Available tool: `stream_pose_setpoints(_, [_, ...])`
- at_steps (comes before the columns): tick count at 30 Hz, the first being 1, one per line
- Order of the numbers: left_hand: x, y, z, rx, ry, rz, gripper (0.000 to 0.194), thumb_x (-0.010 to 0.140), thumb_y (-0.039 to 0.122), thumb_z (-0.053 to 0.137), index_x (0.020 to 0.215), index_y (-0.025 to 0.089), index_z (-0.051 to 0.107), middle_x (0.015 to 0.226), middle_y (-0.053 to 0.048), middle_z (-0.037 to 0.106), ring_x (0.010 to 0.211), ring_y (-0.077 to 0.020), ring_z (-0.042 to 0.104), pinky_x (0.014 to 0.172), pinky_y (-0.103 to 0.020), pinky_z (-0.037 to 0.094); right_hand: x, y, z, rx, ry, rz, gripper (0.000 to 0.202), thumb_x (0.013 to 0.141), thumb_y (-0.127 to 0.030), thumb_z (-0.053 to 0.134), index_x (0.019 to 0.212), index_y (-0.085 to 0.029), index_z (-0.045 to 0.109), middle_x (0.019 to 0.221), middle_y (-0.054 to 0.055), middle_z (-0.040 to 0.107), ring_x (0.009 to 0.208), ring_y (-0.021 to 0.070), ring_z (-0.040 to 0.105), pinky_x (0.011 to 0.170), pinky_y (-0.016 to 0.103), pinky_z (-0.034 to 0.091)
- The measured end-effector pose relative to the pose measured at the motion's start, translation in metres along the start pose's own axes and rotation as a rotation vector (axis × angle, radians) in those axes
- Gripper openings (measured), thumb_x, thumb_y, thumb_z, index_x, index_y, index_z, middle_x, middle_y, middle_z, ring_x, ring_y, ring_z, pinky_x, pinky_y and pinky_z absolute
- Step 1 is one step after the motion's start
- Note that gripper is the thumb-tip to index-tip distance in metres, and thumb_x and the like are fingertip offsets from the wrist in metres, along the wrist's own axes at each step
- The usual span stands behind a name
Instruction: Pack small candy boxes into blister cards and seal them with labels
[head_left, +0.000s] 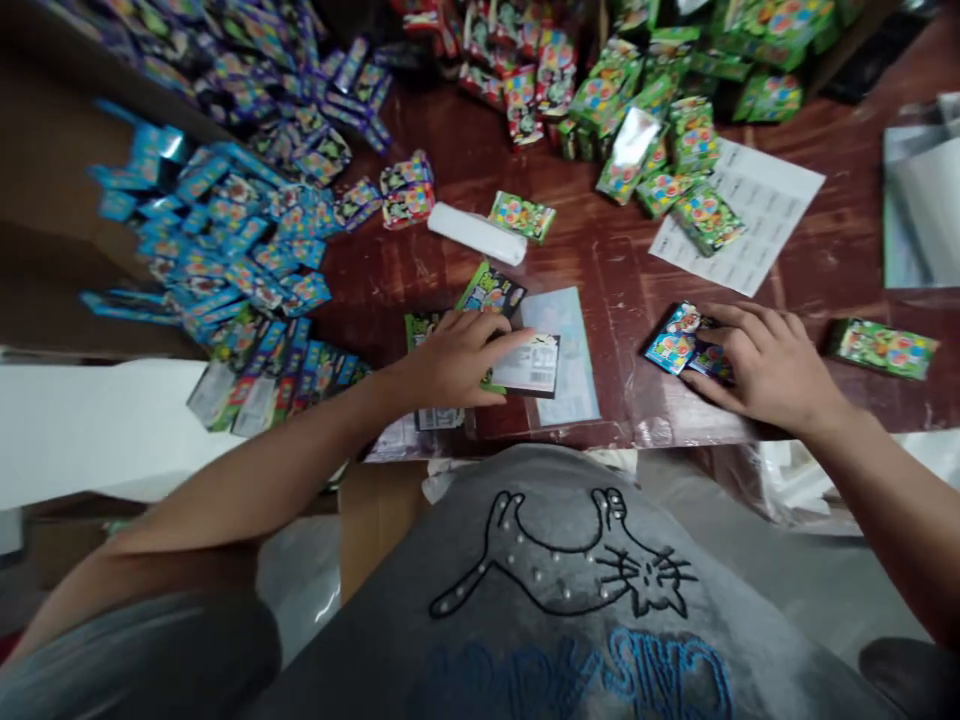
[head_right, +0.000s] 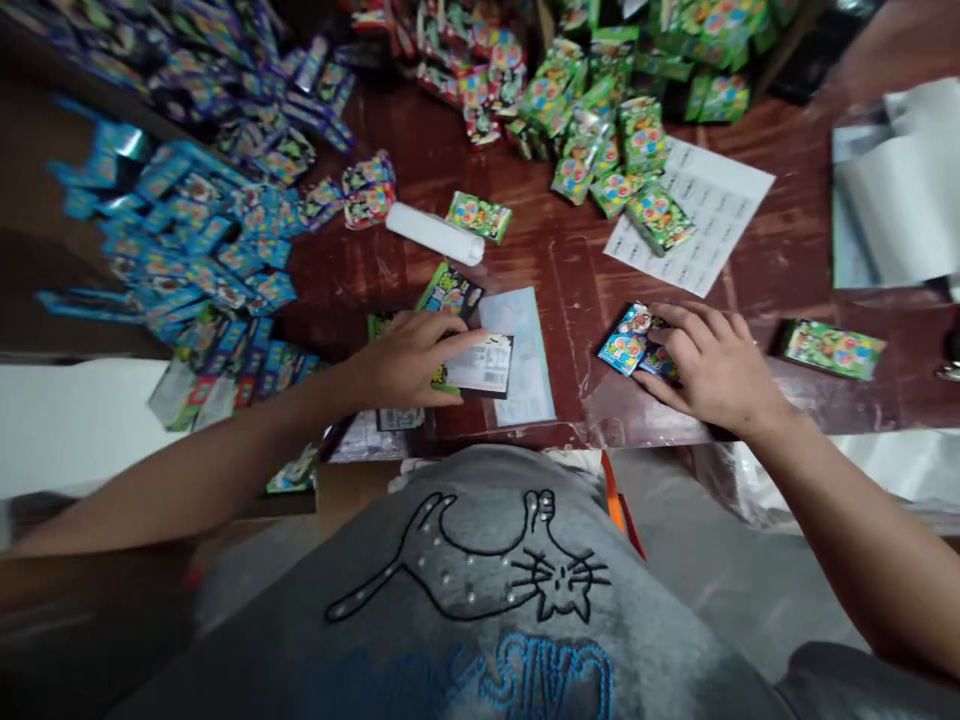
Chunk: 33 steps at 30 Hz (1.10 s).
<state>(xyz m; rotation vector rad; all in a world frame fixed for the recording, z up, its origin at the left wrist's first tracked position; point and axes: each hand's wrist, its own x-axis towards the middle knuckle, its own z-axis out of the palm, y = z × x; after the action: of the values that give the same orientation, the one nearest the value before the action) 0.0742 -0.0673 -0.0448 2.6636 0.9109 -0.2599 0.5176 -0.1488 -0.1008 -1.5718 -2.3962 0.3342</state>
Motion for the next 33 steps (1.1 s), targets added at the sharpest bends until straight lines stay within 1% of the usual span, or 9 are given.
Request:
stream_pose_setpoints(4, [-0.011, 0.025, 0.017, -0.069, 0.155, -0.179, 0.118, 0.071, 0.056, 0.096, 0.168, 0.017, 0.043, 0.147, -0.020, 0.057, 0.140, -0.0434, 0.054, 0.122, -0.057, 0.042, 0.027, -0.037, 0.009, -0.010, 0.053, -0.082, 0.053, 0.104, -0.068, 0.054, 0.132, -0.025, 0.070, 0.145, 0.016, 0.074, 0.145, 0.0426, 0.057, 0.111, 0.061, 0.045])
stream_pose_setpoints(10, [-0.019, 0.037, 0.033, -0.126, 0.222, -0.262, 0.115, 0.068, 0.054, 0.097, 0.164, 0.015, 0.046, 0.154, -0.022, 0.056, 0.144, -0.0436, 0.054, 0.127, -0.057, 0.040, 0.054, -0.078, 0.019, -0.104, 0.042, -0.073, 0.100, 0.093, -0.094, 0.044, 0.160, -0.020, 0.052, 0.174, 0.023, 0.044, 0.159, 0.0472, 0.039, 0.125, 0.071, 0.031])
stream_pose_setpoints(14, [-0.027, 0.033, 0.032, -0.151, 0.217, -0.275, 0.112, 0.072, 0.057, 0.095, 0.164, 0.017, 0.046, 0.158, -0.021, 0.057, 0.146, -0.0438, 0.053, 0.130, -0.059, 0.036, 0.050, -0.082, 0.012, -0.098, 0.009, -0.009, 0.116, 0.085, -0.101, 0.047, 0.166, -0.017, 0.043, 0.172, 0.026, 0.044, 0.156, 0.0503, 0.043, 0.127, 0.075, 0.030])
stream_pose_setpoints(18, [-0.028, 0.033, 0.032, -0.144, 0.211, -0.267, 0.110, 0.073, 0.060, 0.093, 0.164, 0.018, 0.047, 0.158, -0.020, 0.058, 0.145, -0.0431, 0.054, 0.130, -0.058, 0.036, 0.038, -0.070, -0.004, 0.001, 0.036, -0.049, 0.076, 0.104, -0.073, 0.051, 0.151, -0.014, 0.059, 0.159, 0.026, 0.057, 0.149, 0.0423, 0.055, 0.122, 0.063, 0.048])
stream_pose_setpoints(21, [-0.026, 0.033, 0.033, -0.123, 0.210, -0.239, 0.108, 0.075, 0.060, 0.092, 0.164, 0.018, 0.048, 0.155, -0.020, 0.060, 0.143, -0.0436, 0.055, 0.128, -0.058, 0.037, 0.020, -0.049, -0.025, 0.059, 0.120, -0.035, 0.056, 0.110, -0.052, 0.048, 0.152, -0.016, 0.059, 0.157, 0.027, 0.058, 0.151, 0.0360, 0.056, 0.122, 0.054, 0.051])
stream_pose_setpoints(25, [-0.022, 0.031, 0.036, -0.110, 0.209, -0.224, 0.106, 0.077, 0.059, 0.090, 0.165, 0.017, 0.046, 0.155, -0.022, 0.059, 0.142, -0.0462, 0.053, 0.126, -0.061, 0.036, -0.004, -0.036, -0.039, -0.046, 0.138, 0.081, 0.076, 0.104, -0.068, 0.054, 0.158, -0.015, 0.053, 0.159, 0.029, 0.057, 0.149, 0.0410, 0.057, 0.119, 0.059, 0.051])
stream_pose_setpoints(28, [-0.014, 0.033, 0.036, -0.104, 0.194, -0.211, 0.106, 0.078, 0.058, 0.089, 0.166, 0.020, 0.044, 0.156, -0.020, 0.058, 0.141, -0.0458, 0.053, 0.125, -0.060, 0.037, -0.006, -0.058, -0.024, -0.084, 0.092, 0.151, 0.101, 0.091, -0.089, 0.057, 0.158, -0.014, 0.053, 0.156, 0.027, 0.059, 0.144, 0.0457, 0.057, 0.118, 0.065, 0.047])
stream_pose_setpoints(31, [-0.004, 0.038, 0.032, -0.096, 0.198, -0.182, 0.106, 0.078, 0.057, 0.089, 0.166, 0.021, 0.042, 0.155, -0.020, 0.058, 0.140, -0.0456, 0.052, 0.124, -0.059, 0.038, 0.000, -0.081, -0.007, -0.091, 0.092, 0.195, 0.096, 0.094, -0.085, 0.054, 0.159, -0.015, 0.049, 0.152, 0.024, 0.062, 0.140, 0.0439, 0.057, 0.120, 0.065, 0.042])
stream_pose_setpoints(33, [0.000, 0.039, 0.028, -0.091, 0.206, -0.167, 0.104, 0.079, 0.055, 0.089, 0.166, 0.022, 0.043, 0.155, -0.020, 0.057, 0.139, -0.0460, 0.052, 0.123, -0.059, 0.039, -0.003, -0.078, -0.009, -0.078, 0.089, 0.192, 0.090, 0.098, -0.078, 0.051, 0.161, -0.014, 0.045, 0.152, 0.025, 0.062, 0.139, 0.0424, 0.058, 0.118, 0.063, 0.044])
